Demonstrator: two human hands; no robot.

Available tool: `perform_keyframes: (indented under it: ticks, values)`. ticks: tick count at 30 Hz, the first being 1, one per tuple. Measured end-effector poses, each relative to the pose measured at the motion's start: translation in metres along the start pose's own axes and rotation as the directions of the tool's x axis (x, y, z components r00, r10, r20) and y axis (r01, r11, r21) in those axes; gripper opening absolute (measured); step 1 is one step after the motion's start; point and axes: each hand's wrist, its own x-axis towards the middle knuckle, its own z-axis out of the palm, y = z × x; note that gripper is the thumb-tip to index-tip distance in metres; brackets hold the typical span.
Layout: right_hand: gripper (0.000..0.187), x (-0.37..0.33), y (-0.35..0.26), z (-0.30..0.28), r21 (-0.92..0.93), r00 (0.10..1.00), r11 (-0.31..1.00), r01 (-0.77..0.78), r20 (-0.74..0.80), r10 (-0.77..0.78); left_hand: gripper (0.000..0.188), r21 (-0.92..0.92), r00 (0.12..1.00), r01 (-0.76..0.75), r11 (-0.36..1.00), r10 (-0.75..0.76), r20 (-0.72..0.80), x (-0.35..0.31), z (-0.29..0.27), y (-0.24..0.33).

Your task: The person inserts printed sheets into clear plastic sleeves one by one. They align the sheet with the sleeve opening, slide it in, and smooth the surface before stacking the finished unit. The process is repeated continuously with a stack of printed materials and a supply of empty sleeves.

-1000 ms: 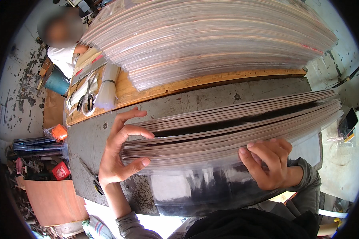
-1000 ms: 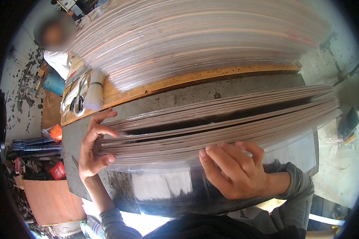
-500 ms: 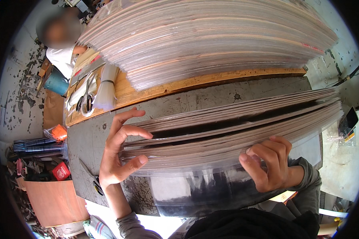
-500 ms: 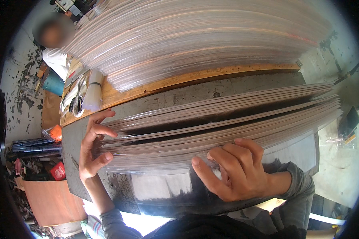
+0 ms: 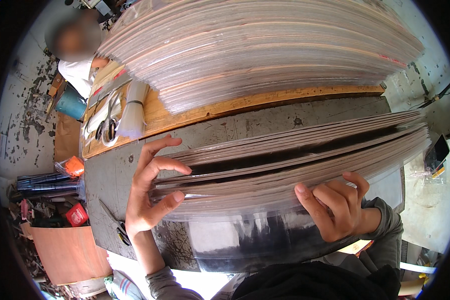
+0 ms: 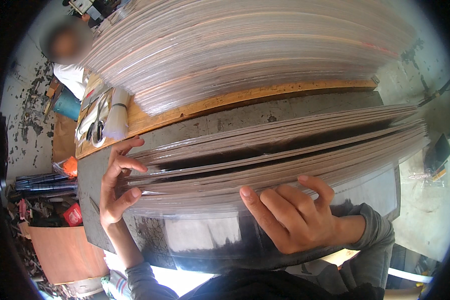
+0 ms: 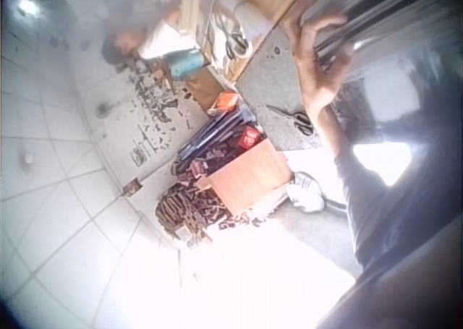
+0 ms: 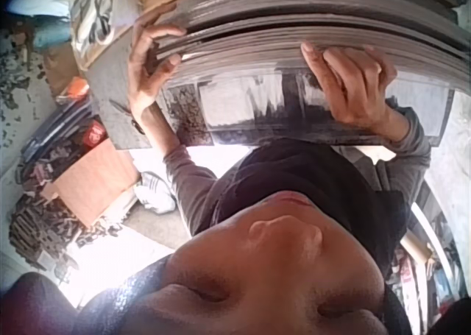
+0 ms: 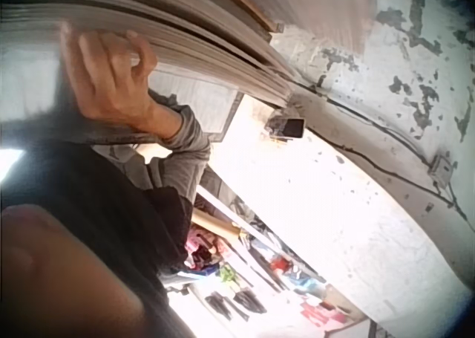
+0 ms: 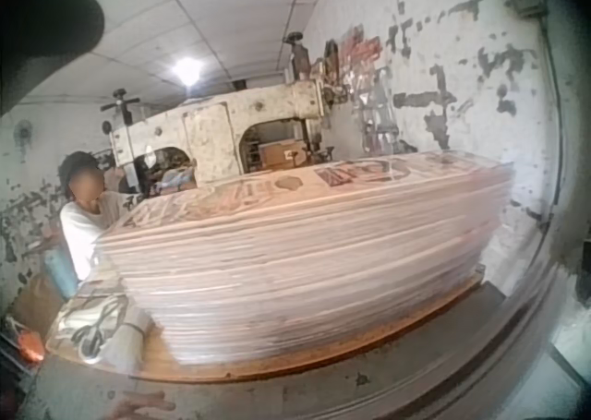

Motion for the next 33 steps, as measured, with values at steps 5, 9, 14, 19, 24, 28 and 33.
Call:
perform_keyframes:
  ticks: [5,9,14,19,24,28,33]
  values:
    - [0.031,0.004,-0.003,-0.009,0.100,0.995,0.991,-0.085,0.067,0.078,0.034,0.024,1.000,-0.010,1.000,0.010,-0.003,-0.001,0.001,-0.001]
    - [0.028,0.005,-0.004,-0.015,0.131,0.991,0.985,-0.109,0.094,0.098,0.034,0.037,1.000,-0.012,0.999,0.012,0.007,-0.001,0.001,-0.001]
    - [0.025,0.003,-0.002,-0.007,0.127,0.998,0.990,-0.054,-0.010,0.056,0.034,0.034,1.000,-0.009,0.999,0.009,0.008,-0.001,0.000,0.000]
    - [0.022,0.001,-0.006,-0.005,0.109,0.998,0.992,-0.062,0.024,0.060,0.035,0.030,1.000,-0.015,0.999,0.015,0.006,-0.001,0.000,-0.003]
    - [0.021,-0.002,-0.004,-0.003,0.110,1.000,0.994,-0.021,0.004,0.021,0.035,0.033,1.000,-0.009,0.999,0.009,0.004,-0.001,0.000,-0.002]
    - [0.021,-0.003,-0.002,-0.001,0.107,1.000,0.994,0.015,-0.015,-0.014,0.035,0.024,1.000,-0.002,1.000,0.002,0.001,-0.001,0.001,-0.002]
    - [0.020,-0.003,0.000,-0.001,0.103,0.998,0.994,0.047,-0.033,-0.044,0.038,0.039,1.000,-0.010,0.999,0.010,0.014,-0.001,-0.001,-0.002]
